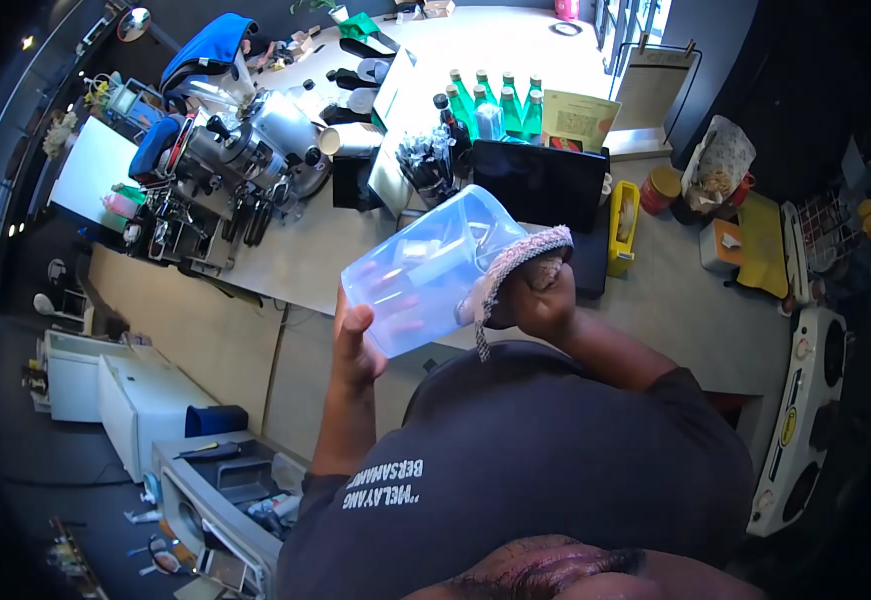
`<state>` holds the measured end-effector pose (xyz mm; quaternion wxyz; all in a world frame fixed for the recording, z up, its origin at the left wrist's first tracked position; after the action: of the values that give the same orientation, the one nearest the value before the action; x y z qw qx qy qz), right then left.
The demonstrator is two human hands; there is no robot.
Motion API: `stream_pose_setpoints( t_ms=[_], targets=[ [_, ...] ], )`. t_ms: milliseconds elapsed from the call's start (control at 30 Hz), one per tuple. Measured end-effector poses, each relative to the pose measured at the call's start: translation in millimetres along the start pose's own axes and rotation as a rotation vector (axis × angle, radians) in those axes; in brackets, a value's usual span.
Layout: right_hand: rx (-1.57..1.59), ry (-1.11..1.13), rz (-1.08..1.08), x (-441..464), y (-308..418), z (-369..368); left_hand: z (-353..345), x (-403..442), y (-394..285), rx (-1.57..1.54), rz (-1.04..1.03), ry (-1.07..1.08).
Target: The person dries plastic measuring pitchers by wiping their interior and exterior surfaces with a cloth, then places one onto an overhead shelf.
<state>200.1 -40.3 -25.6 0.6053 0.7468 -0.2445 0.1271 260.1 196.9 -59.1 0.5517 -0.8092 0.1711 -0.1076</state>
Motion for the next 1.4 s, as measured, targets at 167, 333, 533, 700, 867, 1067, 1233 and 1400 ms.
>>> stream_pose_setpoints(
  t_ms=[167, 333, 533, 700, 867, 1067, 1233, 1400],
  targets=[
    [-0.722, 0.120, 0.464, -18, 17, -31, 8, 13, 14, -0.413, -0.050, -0.066],
    [-0.784, 0.246, 0.500, -19, 6, -46, 10, 13, 22, -0.528, 0.074, 0.268],
    [-0.395, 0.119, 0.449, -23, 20, -66, 18, 2, 32, -0.882, 0.300, 0.295],
    [-0.251, 0.055, 0.071, -38, 2, -73, 29, 4, 34, -0.655, 0.403, 0.545],
    [-0.578, -0.288, -0.207, -95, 35, -85, 29, 11, 60, -0.400, 0.451, 0.820],
    [-0.737, -0.876, 0.036, -206, 132, -98, -42, -36, 75, -0.491, 0.707, 1.032],
    [-1.176, -0.968, -0.030, -284, 158, -122, -88, -108, 92, -0.310, 0.860, 1.303],
    [-1.385, -0.837, -0.024, -335, 225, -173, -131, -187, 115, -0.103, 1.057, 1.448]
  ],
)
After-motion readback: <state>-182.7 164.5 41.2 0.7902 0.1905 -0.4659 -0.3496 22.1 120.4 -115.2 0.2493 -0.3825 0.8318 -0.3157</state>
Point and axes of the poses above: each hand's wrist, its own x-axis towards the middle knuckle, its own z-axis out of the back of the hand, y = z × x, the point moved 10 cm from there along x, towards the middle knuckle, and after that the axes turned 2 degrees about -z, right-handed, at the moved point
